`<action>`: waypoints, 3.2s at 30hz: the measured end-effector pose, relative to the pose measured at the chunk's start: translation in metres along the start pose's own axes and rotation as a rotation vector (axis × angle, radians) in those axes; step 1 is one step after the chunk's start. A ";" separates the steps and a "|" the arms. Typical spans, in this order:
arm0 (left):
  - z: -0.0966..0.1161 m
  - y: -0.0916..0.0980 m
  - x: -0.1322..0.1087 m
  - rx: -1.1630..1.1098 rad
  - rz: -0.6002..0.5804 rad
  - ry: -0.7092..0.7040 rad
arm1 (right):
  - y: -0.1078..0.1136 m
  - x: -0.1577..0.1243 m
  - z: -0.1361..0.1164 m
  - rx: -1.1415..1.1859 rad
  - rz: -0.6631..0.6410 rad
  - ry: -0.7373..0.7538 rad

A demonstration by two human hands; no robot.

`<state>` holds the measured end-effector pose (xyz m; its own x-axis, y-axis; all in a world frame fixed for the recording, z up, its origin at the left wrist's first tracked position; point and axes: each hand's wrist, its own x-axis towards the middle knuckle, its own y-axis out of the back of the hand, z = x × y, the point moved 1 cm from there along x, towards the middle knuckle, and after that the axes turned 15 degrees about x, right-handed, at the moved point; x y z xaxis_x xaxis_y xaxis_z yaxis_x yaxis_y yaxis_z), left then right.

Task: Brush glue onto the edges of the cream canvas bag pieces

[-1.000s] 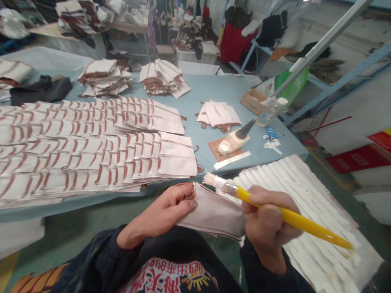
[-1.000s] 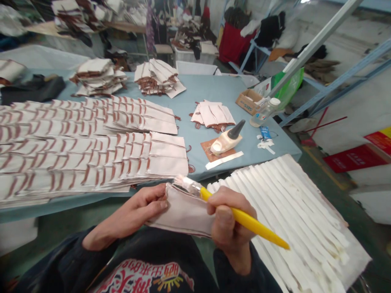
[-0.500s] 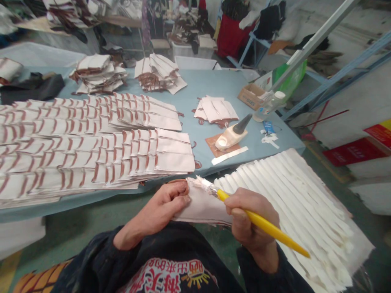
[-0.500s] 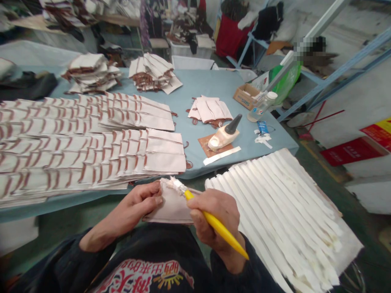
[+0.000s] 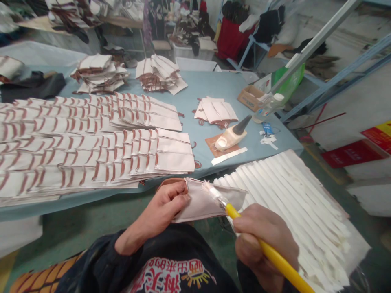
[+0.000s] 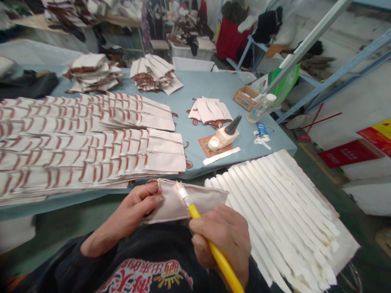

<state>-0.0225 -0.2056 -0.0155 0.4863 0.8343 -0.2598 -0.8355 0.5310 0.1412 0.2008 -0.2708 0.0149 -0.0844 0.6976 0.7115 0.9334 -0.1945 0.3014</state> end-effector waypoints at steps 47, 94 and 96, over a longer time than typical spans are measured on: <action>-0.019 0.003 -0.013 0.793 0.424 -0.891 | -0.026 0.001 -0.013 0.283 0.130 -0.139; -0.036 -0.001 -0.015 0.804 0.405 -0.850 | -0.052 -0.026 -0.014 0.176 0.168 -0.358; -0.037 -0.001 -0.015 0.795 0.400 -0.849 | -0.053 -0.022 -0.014 0.254 0.184 -0.376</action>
<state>-0.0388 -0.2245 -0.0474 0.4915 0.6335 0.5975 -0.7205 -0.0895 0.6876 0.1482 -0.2851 -0.0078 0.1783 0.8772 0.4457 0.9805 -0.1964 -0.0058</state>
